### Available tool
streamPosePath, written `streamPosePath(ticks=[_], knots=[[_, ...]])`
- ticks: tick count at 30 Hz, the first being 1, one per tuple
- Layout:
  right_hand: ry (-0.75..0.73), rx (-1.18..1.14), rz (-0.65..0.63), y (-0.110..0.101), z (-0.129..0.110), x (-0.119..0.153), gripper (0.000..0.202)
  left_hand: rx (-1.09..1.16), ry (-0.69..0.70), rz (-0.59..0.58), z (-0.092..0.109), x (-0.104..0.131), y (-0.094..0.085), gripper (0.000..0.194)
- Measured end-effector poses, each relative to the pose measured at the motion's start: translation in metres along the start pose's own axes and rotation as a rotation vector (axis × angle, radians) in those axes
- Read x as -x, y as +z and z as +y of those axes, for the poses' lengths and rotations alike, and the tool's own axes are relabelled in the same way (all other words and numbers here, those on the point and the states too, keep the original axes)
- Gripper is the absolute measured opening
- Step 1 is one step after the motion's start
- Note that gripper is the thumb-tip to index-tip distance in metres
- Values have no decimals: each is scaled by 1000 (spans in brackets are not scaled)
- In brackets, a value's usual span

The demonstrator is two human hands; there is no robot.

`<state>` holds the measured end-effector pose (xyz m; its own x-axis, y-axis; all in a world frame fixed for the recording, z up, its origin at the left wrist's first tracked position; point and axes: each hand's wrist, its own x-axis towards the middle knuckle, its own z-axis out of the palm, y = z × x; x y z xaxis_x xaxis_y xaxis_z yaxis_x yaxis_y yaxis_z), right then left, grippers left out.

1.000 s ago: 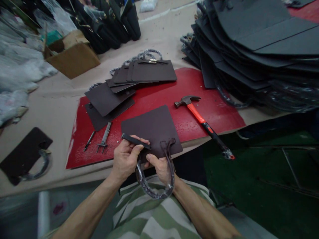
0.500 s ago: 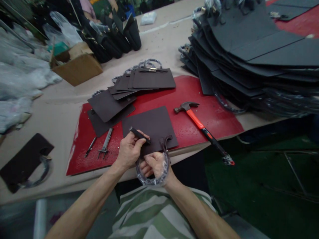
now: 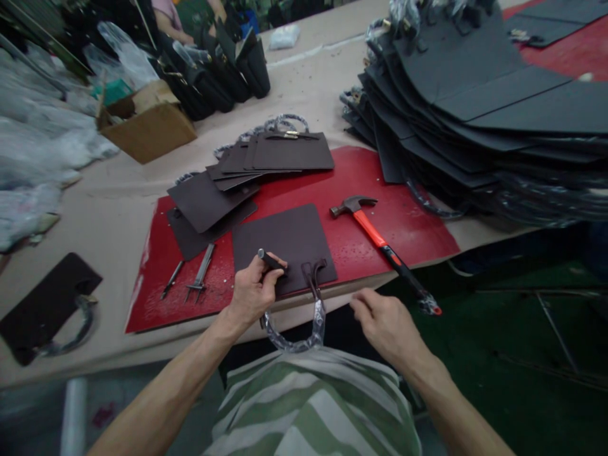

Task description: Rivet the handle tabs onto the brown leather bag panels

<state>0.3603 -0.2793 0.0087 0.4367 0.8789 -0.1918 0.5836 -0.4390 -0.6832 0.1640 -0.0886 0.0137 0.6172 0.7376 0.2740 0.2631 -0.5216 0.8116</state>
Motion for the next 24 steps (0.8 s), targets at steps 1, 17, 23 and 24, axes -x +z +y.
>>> streamPosePath(ticks=[1,17,23,24], knots=[[-6,63,162,-9,3,-3,27,7,-1,0,0,0,0,15],[331,-482,-136,-67,2,-65,23,-81,135,39,-10,3,9,15],[384,-889,-133,-62,-41,-48,27,-101,179,41,-8,2,10,15],[309,-808,-81,-63,-50,-43,27,-102,186,36,-8,2,10,15]])
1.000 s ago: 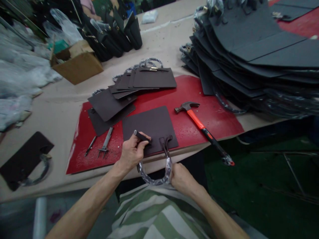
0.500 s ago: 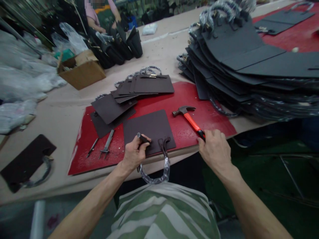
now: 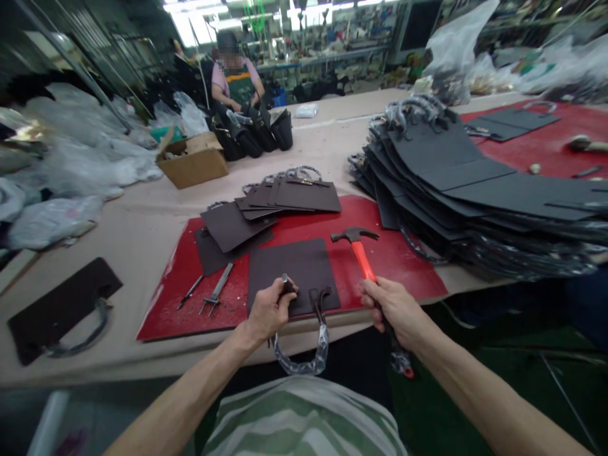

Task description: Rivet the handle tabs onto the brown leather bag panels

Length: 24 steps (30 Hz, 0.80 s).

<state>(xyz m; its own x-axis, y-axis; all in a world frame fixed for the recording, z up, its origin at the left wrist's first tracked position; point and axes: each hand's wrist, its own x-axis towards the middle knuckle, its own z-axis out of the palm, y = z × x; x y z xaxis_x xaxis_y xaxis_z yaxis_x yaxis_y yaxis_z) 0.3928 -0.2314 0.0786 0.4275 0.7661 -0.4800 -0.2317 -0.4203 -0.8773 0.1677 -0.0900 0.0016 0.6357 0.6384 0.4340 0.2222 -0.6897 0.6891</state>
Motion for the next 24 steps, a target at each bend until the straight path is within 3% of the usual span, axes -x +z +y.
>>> streamPosePath(ticks=[6,10,12,14,18,19,22,24], knots=[[-694,701,154,11,-33,44,37,-5,18,-14,-3,2,1,16],[-970,1122,112,7,-38,52,33,-4,8,-6,-4,3,4,16],[-1041,1246,106,9,-42,56,34,-5,9,-4,-5,3,4,15],[-1090,1225,145,14,-48,63,34,-4,17,-9,-5,3,4,15],[-1151,1052,365,21,-51,73,29,-8,16,-19,-5,2,2,15],[-1177,1097,351,21,-49,72,29,-13,10,-21,-5,3,2,15],[-1195,1325,126,17,-41,68,32,-24,-1,-26,-5,4,3,15],[-1150,1307,128,16,-39,67,31,-22,8,-27,-5,4,3,15]])
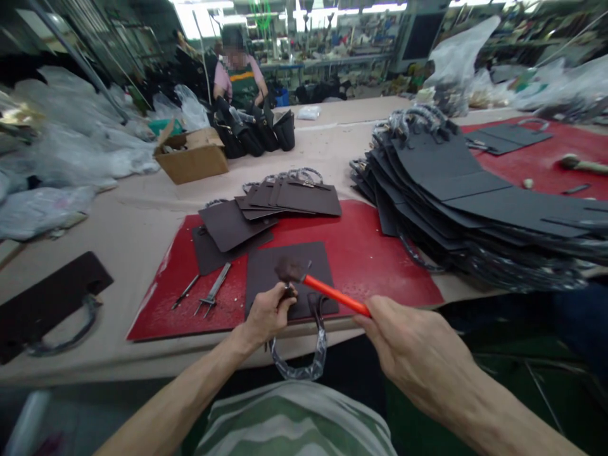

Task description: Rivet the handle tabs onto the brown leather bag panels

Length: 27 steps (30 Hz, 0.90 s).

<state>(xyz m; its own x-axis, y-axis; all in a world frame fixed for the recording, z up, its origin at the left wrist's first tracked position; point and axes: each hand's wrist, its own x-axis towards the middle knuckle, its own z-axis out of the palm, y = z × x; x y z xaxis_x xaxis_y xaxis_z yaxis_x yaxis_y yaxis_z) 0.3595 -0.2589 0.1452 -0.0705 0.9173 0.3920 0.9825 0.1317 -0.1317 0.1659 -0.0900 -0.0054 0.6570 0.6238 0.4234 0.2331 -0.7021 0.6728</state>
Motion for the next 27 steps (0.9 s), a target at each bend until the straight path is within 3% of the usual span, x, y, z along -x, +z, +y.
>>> streamPosePath(ticks=[2,4,7,13,16,18,20,23,27], knots=[[78,-31,122,-1,-1,-1,29,1,11,2,0,1,0,14],[74,-27,145,-1,-2,0,30,-5,7,-3,-1,1,0,15],[43,1,-59,4,5,5,33,-15,-2,-17,-1,1,1,16],[504,-353,-273,38,46,15,38,13,-7,-23,1,-1,-3,12],[650,-286,-382,64,66,13,33,34,-15,-33,2,-2,-5,12],[616,-57,-330,78,68,12,23,40,-20,-36,2,-1,-7,12],[483,100,-187,90,57,10,19,37,-23,-38,2,0,-7,11],[304,-20,-37,107,21,5,25,27,-30,-43,2,0,-7,10],[160,-151,-124,135,-25,0,42,91,-95,-51,3,-3,-8,9]])
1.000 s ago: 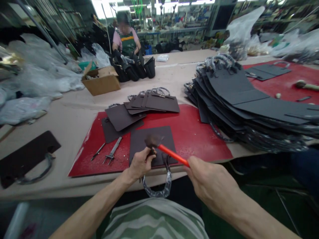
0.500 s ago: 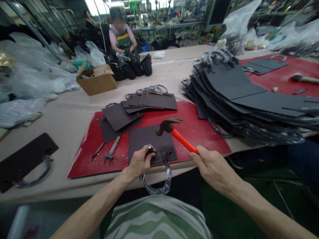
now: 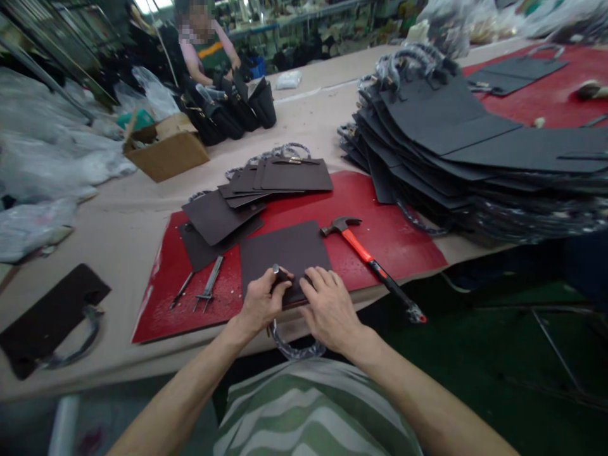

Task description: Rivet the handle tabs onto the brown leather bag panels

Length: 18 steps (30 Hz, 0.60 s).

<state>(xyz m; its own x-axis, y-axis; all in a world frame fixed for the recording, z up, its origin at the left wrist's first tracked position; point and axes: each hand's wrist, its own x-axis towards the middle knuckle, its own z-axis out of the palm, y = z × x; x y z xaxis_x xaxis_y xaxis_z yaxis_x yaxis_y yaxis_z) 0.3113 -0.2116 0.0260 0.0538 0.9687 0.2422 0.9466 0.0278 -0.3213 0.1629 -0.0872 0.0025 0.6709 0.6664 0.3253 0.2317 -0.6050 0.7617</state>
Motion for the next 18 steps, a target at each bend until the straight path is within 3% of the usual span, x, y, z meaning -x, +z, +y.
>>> streamPosePath(ticks=[3,6,10,18], knots=[[21,12,-17,13,-7,-1,41,216,-160,87,0,-3,-8,9],[16,6,-14,13,0,1,43,317,-251,149,-2,-2,-20,9],[7,7,-24,6,7,5,43,267,-247,111,-3,9,-26,10],[35,-3,-27,8,5,6,41,216,-175,99,0,17,-13,14]])
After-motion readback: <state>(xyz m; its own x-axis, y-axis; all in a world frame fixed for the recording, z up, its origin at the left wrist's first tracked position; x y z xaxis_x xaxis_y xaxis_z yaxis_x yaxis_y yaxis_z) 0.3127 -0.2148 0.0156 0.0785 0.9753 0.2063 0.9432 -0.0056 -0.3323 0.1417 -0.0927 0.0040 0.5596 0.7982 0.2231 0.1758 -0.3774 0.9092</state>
